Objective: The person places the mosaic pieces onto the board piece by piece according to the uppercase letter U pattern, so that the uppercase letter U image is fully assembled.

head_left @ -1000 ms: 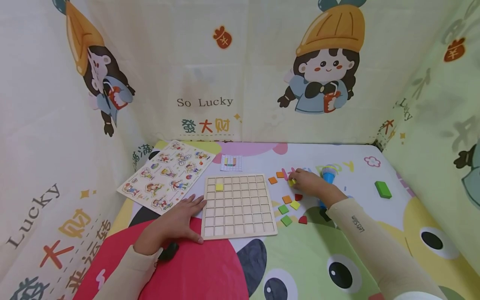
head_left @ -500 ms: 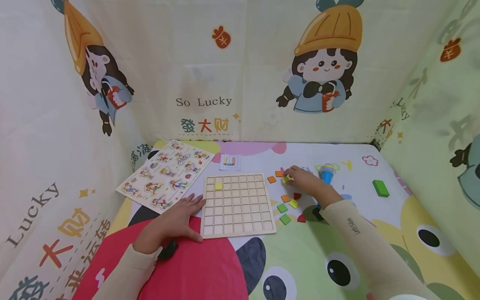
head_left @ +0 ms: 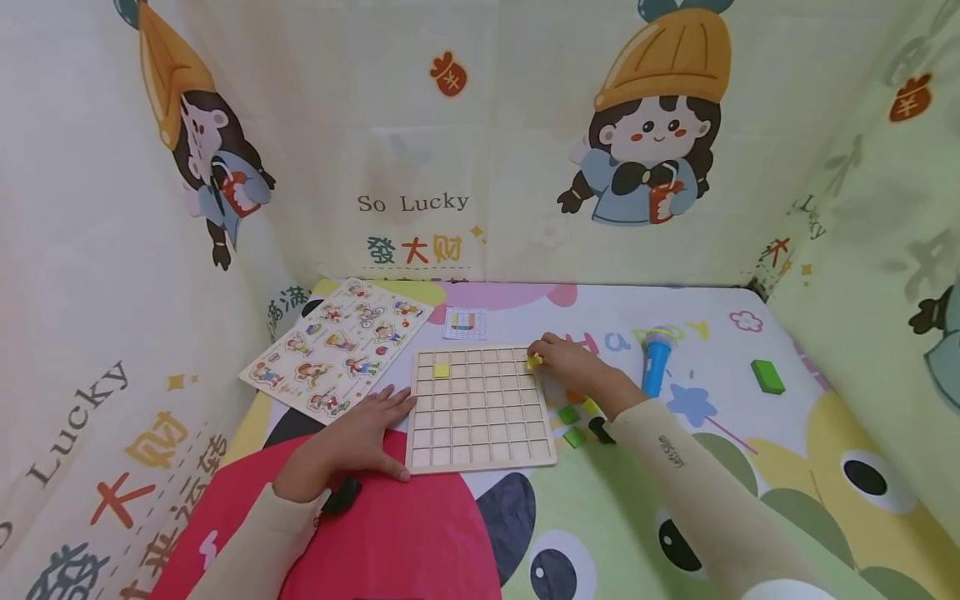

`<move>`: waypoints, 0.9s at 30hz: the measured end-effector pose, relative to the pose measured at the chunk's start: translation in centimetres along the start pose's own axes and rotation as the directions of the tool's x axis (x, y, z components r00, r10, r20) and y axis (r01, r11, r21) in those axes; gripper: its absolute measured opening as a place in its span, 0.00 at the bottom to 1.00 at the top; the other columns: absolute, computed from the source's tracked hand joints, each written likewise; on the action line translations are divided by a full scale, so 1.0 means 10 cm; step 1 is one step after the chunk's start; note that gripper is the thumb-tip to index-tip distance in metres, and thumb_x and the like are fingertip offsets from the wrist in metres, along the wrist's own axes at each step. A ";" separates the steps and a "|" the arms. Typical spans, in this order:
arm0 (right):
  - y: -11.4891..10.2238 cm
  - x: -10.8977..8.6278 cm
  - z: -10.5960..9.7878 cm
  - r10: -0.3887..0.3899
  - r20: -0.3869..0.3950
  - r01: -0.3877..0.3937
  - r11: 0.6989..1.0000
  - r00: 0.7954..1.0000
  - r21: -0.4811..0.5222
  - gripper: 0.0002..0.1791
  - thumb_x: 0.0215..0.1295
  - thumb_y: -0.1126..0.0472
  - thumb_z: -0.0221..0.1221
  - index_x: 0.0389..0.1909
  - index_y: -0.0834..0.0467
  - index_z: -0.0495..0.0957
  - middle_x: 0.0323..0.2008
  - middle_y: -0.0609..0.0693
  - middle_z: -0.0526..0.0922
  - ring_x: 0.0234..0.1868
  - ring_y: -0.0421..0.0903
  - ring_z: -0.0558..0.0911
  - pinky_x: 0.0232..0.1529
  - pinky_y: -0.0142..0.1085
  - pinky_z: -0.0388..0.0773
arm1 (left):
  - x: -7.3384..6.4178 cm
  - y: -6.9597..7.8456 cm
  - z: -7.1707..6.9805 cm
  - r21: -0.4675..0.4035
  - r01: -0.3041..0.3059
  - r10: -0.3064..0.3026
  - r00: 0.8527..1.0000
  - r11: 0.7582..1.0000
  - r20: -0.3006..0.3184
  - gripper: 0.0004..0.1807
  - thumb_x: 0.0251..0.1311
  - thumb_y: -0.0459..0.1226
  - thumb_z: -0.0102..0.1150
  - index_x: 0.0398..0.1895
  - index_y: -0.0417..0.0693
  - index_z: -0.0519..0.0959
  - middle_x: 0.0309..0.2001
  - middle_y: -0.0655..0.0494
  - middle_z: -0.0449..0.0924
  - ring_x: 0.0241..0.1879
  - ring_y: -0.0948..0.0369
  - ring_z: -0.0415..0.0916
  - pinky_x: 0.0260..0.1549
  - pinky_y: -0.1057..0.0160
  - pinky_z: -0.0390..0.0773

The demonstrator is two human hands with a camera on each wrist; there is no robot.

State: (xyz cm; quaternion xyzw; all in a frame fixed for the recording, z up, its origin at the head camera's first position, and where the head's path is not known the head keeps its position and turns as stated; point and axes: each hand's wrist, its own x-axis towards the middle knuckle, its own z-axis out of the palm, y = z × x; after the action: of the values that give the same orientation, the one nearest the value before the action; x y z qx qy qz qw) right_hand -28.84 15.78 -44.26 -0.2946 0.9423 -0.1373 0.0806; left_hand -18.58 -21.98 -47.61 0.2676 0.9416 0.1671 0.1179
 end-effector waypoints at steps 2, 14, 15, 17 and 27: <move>-0.06 0.04 0.02 -0.007 0.000 0.007 1.000 1.000 0.016 0.17 0.69 0.58 0.59 0.56 0.57 0.76 0.49 0.49 0.72 0.41 0.46 0.76 0.49 0.39 0.76 | 0.00 0.00 0.01 -0.004 0.001 -0.001 1.000 1.000 0.002 0.66 0.33 0.72 0.67 0.76 0.49 0.57 0.75 0.53 0.52 0.74 0.46 0.40 0.68 0.44 0.48; -0.42 0.28 0.09 -0.021 0.003 0.021 1.000 1.000 0.007 0.16 0.68 0.54 0.60 0.55 0.51 0.76 0.45 0.44 0.72 0.37 0.44 0.77 0.44 0.35 0.77 | 0.03 -0.01 -0.01 0.024 0.003 -0.004 1.000 1.000 0.010 0.66 0.33 0.72 0.67 0.76 0.50 0.56 0.75 0.53 0.51 0.74 0.47 0.40 0.69 0.45 0.47; -0.44 0.30 0.10 -0.026 0.003 0.026 1.000 1.000 0.001 0.16 0.68 0.54 0.61 0.55 0.51 0.76 0.44 0.44 0.72 0.37 0.43 0.77 0.44 0.35 0.77 | 0.03 -0.01 -0.01 0.022 0.000 -0.001 1.000 1.000 0.009 0.66 0.33 0.72 0.67 0.76 0.50 0.57 0.75 0.53 0.51 0.74 0.46 0.40 0.69 0.45 0.47; -0.49 0.33 0.11 -0.030 0.008 0.030 0.999 1.000 -0.016 0.16 0.68 0.54 0.61 0.55 0.50 0.75 0.45 0.44 0.72 0.37 0.42 0.77 0.44 0.35 0.77 | 0.03 -0.01 -0.01 0.020 -0.001 0.001 1.000 1.000 0.007 0.66 0.33 0.72 0.67 0.76 0.49 0.57 0.75 0.53 0.51 0.74 0.46 0.40 0.69 0.44 0.47; -0.67 0.44 0.16 -0.035 0.061 0.037 0.999 0.998 -0.032 0.19 0.69 0.52 0.59 0.59 0.50 0.75 0.47 0.44 0.72 0.38 0.41 0.76 0.46 0.35 0.76 | 0.02 0.00 0.00 0.006 0.015 -0.015 1.000 1.000 0.014 0.66 0.33 0.72 0.68 0.76 0.51 0.57 0.75 0.53 0.51 0.75 0.47 0.40 0.69 0.44 0.48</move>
State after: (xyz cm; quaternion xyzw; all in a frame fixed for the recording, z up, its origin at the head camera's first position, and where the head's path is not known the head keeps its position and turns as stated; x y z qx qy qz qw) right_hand -28.50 7.58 -44.06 -0.3168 0.9361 -0.1143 0.1017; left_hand -18.79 -21.91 -47.61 0.2620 0.9432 0.1614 0.1250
